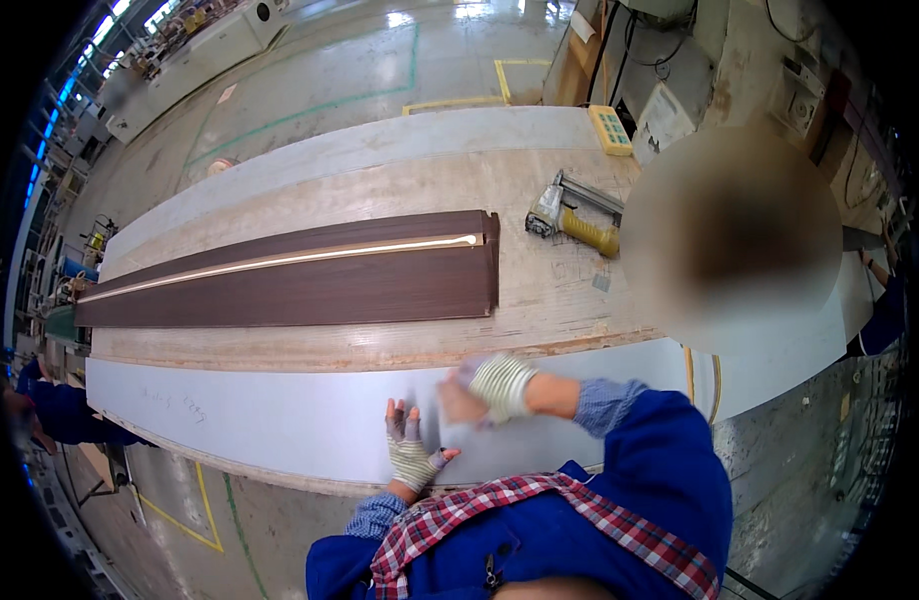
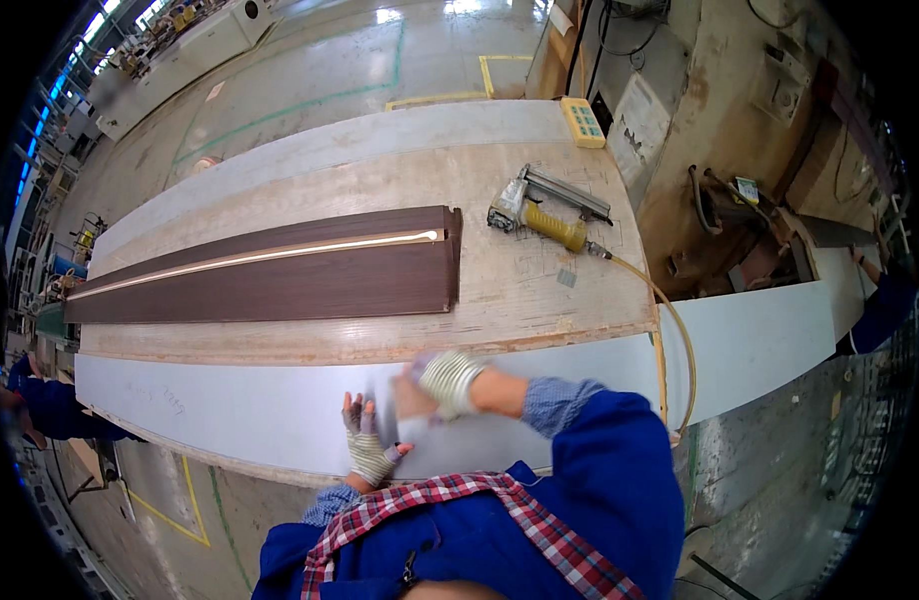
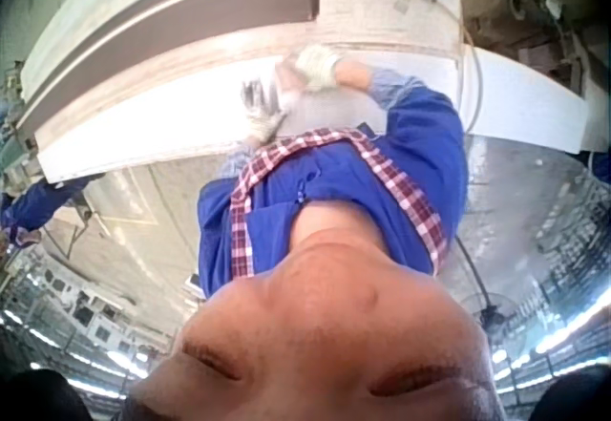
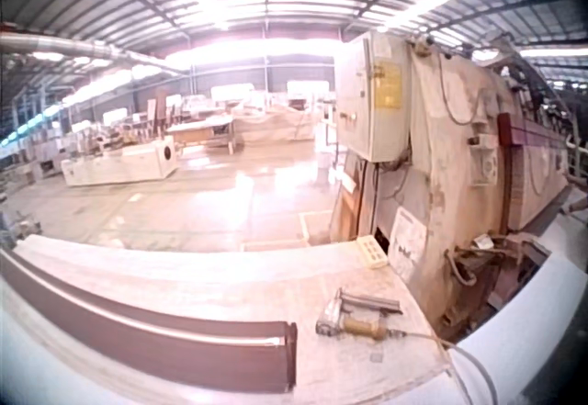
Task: The person places dark brown wooden strips onto a large white board and secures them using a pneumatic nail gun. They repeat this process for multiple strips, aligning them carefully before fastening.
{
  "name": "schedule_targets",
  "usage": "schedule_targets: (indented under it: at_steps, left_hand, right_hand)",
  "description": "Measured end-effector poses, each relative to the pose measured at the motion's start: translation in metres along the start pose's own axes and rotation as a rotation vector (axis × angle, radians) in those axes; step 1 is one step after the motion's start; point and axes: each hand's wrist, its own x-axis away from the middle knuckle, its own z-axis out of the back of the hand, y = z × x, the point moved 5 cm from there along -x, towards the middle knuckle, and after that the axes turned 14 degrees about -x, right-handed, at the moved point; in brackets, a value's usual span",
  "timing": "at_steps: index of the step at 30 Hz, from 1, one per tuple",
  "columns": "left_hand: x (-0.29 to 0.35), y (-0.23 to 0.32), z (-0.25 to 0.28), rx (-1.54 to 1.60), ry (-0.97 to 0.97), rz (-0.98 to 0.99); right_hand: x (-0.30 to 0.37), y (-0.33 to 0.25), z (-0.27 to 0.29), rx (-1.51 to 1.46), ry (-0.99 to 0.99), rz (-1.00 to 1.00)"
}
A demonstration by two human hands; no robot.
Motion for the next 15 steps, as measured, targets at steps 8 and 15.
schedule_targets:
  at_steps: [8, 15]
  left_hand:
    - [0.006, -0.002, -0.003, -0.273, -0.281, -0.162]
    - [0.02, 0.012, 0.022, -0.253, -0.274, -0.437]
  right_hand:
    - [0.002, 0.196, 0.121, 0.052, 1.119, -0.34]
    - [0.037, 0.263, 0.113, 0.467, 0.816, -0.841]
